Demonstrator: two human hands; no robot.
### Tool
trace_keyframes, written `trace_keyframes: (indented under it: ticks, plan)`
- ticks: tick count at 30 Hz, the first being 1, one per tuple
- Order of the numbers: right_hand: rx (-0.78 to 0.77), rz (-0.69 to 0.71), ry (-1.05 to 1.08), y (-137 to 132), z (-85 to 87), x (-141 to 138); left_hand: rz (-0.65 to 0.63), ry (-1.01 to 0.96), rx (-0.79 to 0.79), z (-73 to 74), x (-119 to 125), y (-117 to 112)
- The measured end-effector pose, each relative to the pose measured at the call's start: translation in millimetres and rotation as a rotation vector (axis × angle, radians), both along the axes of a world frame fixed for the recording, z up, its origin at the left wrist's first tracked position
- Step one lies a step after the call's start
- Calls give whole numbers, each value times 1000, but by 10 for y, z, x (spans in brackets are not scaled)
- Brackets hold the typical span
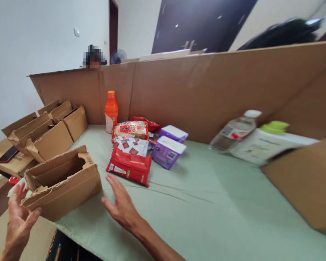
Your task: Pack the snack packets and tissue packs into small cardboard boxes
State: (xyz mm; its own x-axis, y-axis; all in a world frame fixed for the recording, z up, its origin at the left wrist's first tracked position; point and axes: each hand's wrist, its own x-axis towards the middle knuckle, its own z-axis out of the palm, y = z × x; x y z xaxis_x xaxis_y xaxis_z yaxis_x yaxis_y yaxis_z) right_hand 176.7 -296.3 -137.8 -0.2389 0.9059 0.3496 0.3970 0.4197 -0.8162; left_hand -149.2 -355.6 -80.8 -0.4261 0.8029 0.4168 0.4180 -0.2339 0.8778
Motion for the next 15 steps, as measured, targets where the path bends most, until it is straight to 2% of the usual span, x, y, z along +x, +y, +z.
trace_keyframes:
  ticks: [2, 4, 7, 10, 12, 15]
  plan:
    - [-71, 111, 81, 176, 83, -229, -17, -138, -186, -148, 21, -23]
    - [-125, 157, 154, 245, 109, -342, -34, -195, -314, -254, 59, -61]
    - [-161, 118, 214, 83, 49, -267, -19, -195, -328, -376, 141, -133]
    - [-170, -24, 218, -320, -72, 41, -68, -127, -326, -504, 274, -178]
    - [-204, -185, 196, -622, -148, 301, -187, -51, -337, -581, 415, -177]
    - [-285, -453, 189, -1007, -240, 663, -432, 19, -332, -630, 735, -139]
